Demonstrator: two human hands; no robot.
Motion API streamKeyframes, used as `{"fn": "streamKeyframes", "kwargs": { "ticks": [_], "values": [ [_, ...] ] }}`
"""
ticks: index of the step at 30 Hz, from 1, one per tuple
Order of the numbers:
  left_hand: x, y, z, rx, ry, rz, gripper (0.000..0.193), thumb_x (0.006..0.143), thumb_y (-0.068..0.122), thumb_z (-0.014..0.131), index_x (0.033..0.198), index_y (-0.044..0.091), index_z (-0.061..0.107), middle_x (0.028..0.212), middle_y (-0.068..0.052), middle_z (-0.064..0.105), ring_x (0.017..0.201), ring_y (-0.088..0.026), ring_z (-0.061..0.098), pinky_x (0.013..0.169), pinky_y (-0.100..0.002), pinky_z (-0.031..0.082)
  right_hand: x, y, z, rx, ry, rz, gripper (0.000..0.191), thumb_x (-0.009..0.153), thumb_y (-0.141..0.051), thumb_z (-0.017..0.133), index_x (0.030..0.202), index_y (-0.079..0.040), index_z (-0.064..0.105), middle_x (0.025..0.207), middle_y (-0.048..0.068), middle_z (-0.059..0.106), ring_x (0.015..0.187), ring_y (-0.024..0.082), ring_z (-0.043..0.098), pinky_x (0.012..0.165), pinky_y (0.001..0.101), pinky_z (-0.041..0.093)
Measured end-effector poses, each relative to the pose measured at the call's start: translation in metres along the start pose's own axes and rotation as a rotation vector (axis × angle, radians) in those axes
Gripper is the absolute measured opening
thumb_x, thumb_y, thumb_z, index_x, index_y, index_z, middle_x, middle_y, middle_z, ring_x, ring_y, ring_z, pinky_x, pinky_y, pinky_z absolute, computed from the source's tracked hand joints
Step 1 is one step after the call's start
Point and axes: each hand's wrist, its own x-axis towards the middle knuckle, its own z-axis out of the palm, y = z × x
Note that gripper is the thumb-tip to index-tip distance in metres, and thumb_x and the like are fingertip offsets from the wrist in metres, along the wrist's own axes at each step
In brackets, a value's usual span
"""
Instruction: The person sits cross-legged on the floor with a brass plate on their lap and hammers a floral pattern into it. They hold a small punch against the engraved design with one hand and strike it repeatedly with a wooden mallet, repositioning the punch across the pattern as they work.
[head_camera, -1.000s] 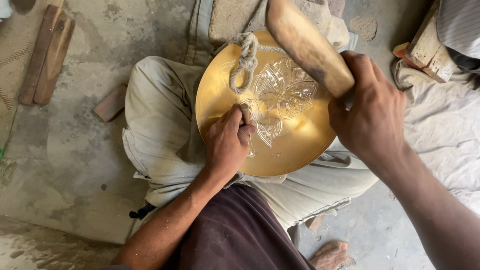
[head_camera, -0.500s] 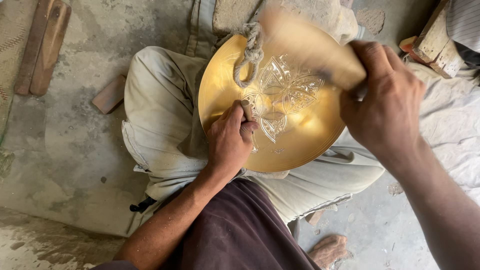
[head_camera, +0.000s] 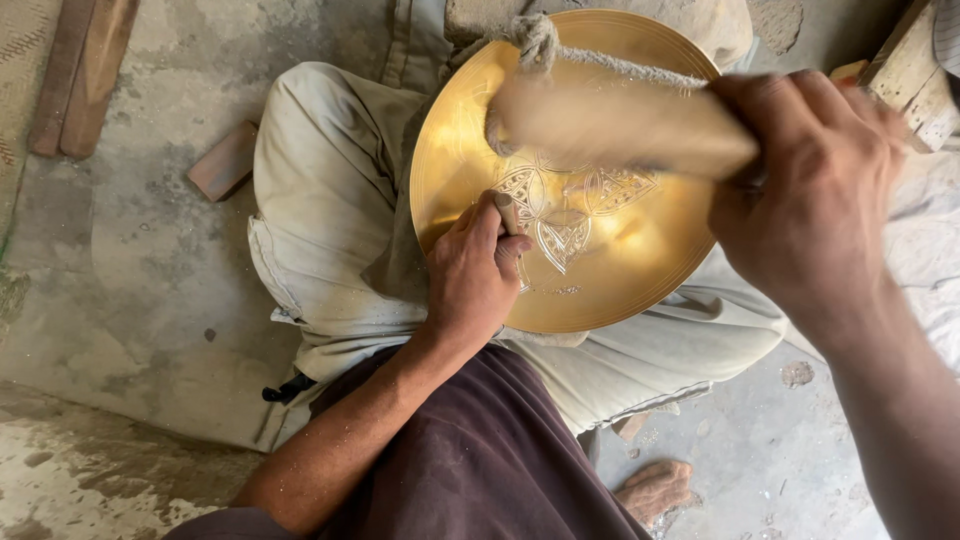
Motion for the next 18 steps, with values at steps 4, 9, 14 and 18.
{"fn": "streamKeyframes", "kwargs": {
  "ticks": [4, 9, 14, 18],
  "values": [
    [0.0, 0.001, 0.001, 0.018, 0.021, 0.012, 0.025, 0.089, 0.006, 0.074, 0.105, 0.002, 0.055, 0.089, -0.013, 0.066, 0.084, -0.034, 0.068, 0.072, -0.047, 0.052, -0.001, 0.002, 0.002, -0.164, -0.008, -0.028, 0.025, 0.104, -0.022, 0.067, 0.128, -0.027, 0.072, 0.105, -0.007, 0.07, 0.097, 0.011, 0.063, 0.096, 0.0337, 0.04],
    [-0.002, -0.001, 0.0, -0.012, -0.021, -0.02, 0.023, 0.092, 0.005, 0.075, 0.1, 0.003, 0.054, 0.086, -0.012, 0.065, 0.083, -0.032, 0.069, 0.072, -0.045, 0.053, -0.008, 0.003, 0.001, -0.091, -0.1, -0.043, 0.031, 0.098, 0.002, 0.072, 0.127, -0.009, 0.068, 0.113, 0.008, 0.071, 0.104, 0.024, 0.064, 0.101, 0.0404, 0.039],
    [-0.005, -0.003, 0.002, 0.001, 0.021, 0.032, 0.029, 0.09, 0.005, 0.074, 0.112, 0.0, 0.057, 0.091, -0.013, 0.067, 0.085, -0.031, 0.071, 0.075, -0.043, 0.056, -0.002, -0.004, -0.002, -0.179, -0.008, -0.102, 0.028, 0.1, -0.005, 0.068, 0.125, -0.018, 0.067, 0.113, -0.001, 0.069, 0.103, 0.017, 0.06, 0.104, 0.0347, 0.038],
    [-0.006, -0.004, 0.002, 0.005, 0.001, -0.002, 0.026, 0.09, 0.005, 0.075, 0.108, 0.001, 0.056, 0.088, -0.012, 0.066, 0.081, -0.03, 0.071, 0.071, -0.043, 0.055, 0.001, -0.012, -0.004, 0.226, -0.048, 0.2, 0.021, 0.1, -0.019, 0.067, 0.118, -0.028, 0.069, 0.102, -0.015, 0.067, 0.097, 0.005, 0.058, 0.093, 0.0317, 0.043]
  ]
}}
